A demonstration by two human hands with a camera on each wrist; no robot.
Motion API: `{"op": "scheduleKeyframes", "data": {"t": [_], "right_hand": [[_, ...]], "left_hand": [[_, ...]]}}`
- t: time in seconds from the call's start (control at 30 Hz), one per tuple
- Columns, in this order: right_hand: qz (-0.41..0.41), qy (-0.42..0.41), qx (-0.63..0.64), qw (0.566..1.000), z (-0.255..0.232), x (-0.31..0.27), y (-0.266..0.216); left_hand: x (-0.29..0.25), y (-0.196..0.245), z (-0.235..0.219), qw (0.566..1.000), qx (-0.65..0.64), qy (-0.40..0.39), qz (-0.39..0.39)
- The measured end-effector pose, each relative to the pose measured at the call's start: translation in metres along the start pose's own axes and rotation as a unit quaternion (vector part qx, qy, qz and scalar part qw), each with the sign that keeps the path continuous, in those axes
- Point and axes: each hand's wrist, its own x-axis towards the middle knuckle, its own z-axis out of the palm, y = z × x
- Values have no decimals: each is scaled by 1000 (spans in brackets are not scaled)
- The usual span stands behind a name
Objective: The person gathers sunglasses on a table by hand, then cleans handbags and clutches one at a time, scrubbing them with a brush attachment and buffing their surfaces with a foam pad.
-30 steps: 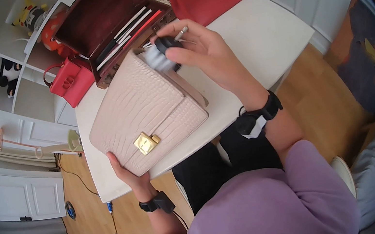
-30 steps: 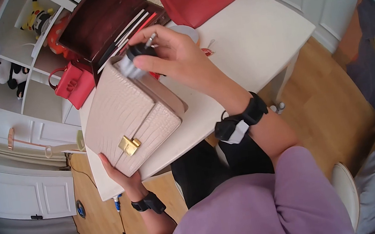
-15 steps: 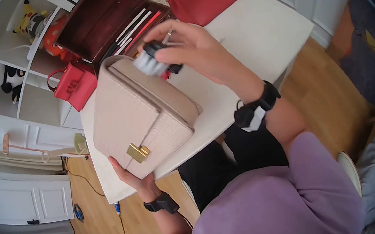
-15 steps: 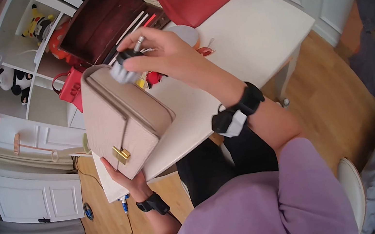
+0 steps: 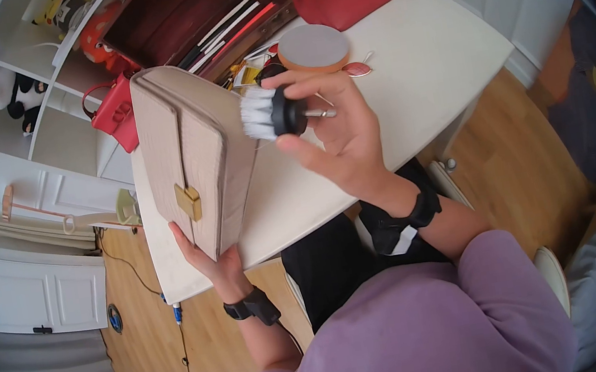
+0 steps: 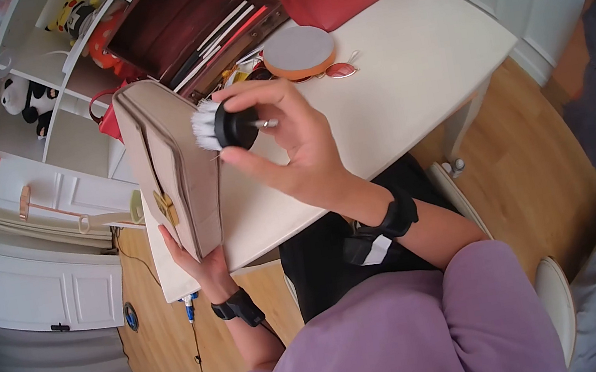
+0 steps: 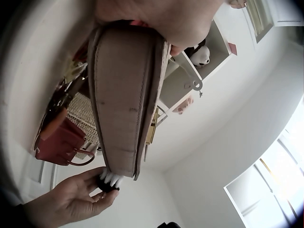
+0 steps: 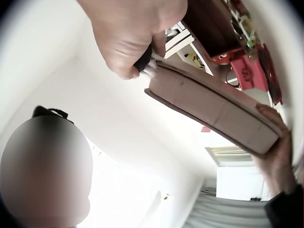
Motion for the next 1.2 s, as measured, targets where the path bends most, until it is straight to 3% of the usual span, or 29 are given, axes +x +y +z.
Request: {"op": "scheduleKeyframes", "data": {"t": [0.07, 0.13, 0.2, 0.23, 0.27, 0.37, 0.4, 0.47, 0.5, 0.53, 0.6, 0.63, 0.67, 0.73, 0.87, 0.93, 1.0, 1.07, 1.1, 1.13, 1.2], "right_hand": [[-84, -35, -142, 986, 4, -4, 9], [-90, -17, -153, 984, 14, -10, 21], [-89, -14, -242, 966, 22, -18, 29], [-127, -48, -356, 924, 23, -20, 21], [-127, -52, -354, 925, 28, -27, 22], [-72, -184, -257, 946, 45, -62, 34], [-70, -187, -256, 946, 44, -65, 37], [-144, -305, -267, 903, 47, -61, 33], [-170, -279, -276, 904, 44, -51, 31], [-174, -211, -288, 918, 43, -38, 32], [-214, -76, -365, 903, 33, 3, 23], [-185, -1, -344, 920, 29, 16, 29], [-171, 10, -359, 918, 24, 25, 31], [-169, -42, -404, 898, 25, 17, 28], [-148, -232, -306, 911, 49, -53, 39], [-192, -332, -257, 887, 53, -73, 45], [-196, -341, -252, 884, 53, -76, 49], [-130, -282, -235, 921, 49, -61, 48], [-132, -260, -242, 925, 48, -52, 46], [-133, -261, -240, 926, 47, -41, 42], [-83, -183, -296, 934, 43, -19, 34]], "left_hand": [[-1, 1, 3, 1000, -1, 20, 4], [1, 1, -5, 1000, -25, -2, -6], [2, 1, -9, 998, -50, -23, -13], [1, 1, -7, 999, -48, -20, -7], [1, 1, -5, 999, -47, -17, 1], [-1, 0, 2, 997, -72, 4, -1], [-3, 0, 7, 997, -74, 7, 0], [-8, 2, 16, 999, -22, 42, 7], [4, -3, -15, 998, -54, -17, -24], [2, -2, -13, 998, -54, -14, -24], [-1, -3, 1, 997, -68, -22, 2], [-3, -2, 5, 999, -50, -16, 3], [-4, -2, 6, 999, -52, -13, 4], [-3, -2, 8, 999, -37, -11, 2], [-9, -1, 11, 999, -40, -8, 9], [-30, 10, 24, 999, -39, -6, -3], [-23, 5, 11, 999, -36, -23, 17], [-4, -4, -10, 999, 18, 16, 33], [4, -7, -19, 998, -64, 0, 9], [7, -6, -19, 998, -63, 2, 11], [12, -3, -20, 976, -206, -57, -43]]}}
